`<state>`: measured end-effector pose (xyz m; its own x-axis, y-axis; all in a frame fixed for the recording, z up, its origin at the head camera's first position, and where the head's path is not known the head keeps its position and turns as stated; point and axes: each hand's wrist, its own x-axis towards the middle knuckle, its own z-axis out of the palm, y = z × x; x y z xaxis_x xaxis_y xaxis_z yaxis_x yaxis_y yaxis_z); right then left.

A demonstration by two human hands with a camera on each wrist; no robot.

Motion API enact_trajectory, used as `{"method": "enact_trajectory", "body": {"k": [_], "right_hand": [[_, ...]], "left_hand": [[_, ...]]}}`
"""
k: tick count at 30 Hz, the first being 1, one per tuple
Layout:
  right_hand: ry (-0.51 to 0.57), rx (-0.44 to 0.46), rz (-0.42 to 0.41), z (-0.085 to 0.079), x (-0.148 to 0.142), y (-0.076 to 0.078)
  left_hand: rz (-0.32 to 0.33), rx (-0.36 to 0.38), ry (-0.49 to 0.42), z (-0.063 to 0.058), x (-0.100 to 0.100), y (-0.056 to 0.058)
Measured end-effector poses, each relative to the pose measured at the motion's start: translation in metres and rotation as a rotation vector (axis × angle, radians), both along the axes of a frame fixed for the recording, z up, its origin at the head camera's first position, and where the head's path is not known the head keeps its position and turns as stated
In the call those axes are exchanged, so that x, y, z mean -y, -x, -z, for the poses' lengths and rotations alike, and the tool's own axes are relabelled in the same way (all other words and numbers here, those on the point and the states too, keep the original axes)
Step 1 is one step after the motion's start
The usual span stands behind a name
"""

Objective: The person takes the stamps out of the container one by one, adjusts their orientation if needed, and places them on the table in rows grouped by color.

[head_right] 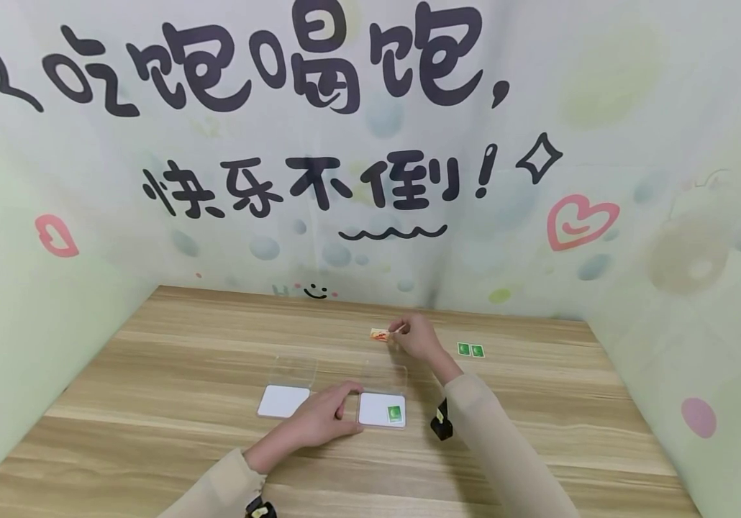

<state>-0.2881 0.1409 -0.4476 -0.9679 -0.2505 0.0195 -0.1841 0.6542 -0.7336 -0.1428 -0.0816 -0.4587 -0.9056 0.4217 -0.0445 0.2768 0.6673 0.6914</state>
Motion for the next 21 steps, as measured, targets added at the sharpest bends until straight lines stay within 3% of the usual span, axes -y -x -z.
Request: {"method": "enact_trajectory", "body": {"k": [15,21], "right_hand": [[0.007,0.024,0.011,-0.002,0.001,-0.014],[0.000,-0.013,-0.003,-0.003,0.001,-0.018]], "left_hand": [[-0.007,0.020,-0.004,-0.001,0.000,-0.001],[-0.004,0.013,0.005,0.000,0.000,0.001]]}}
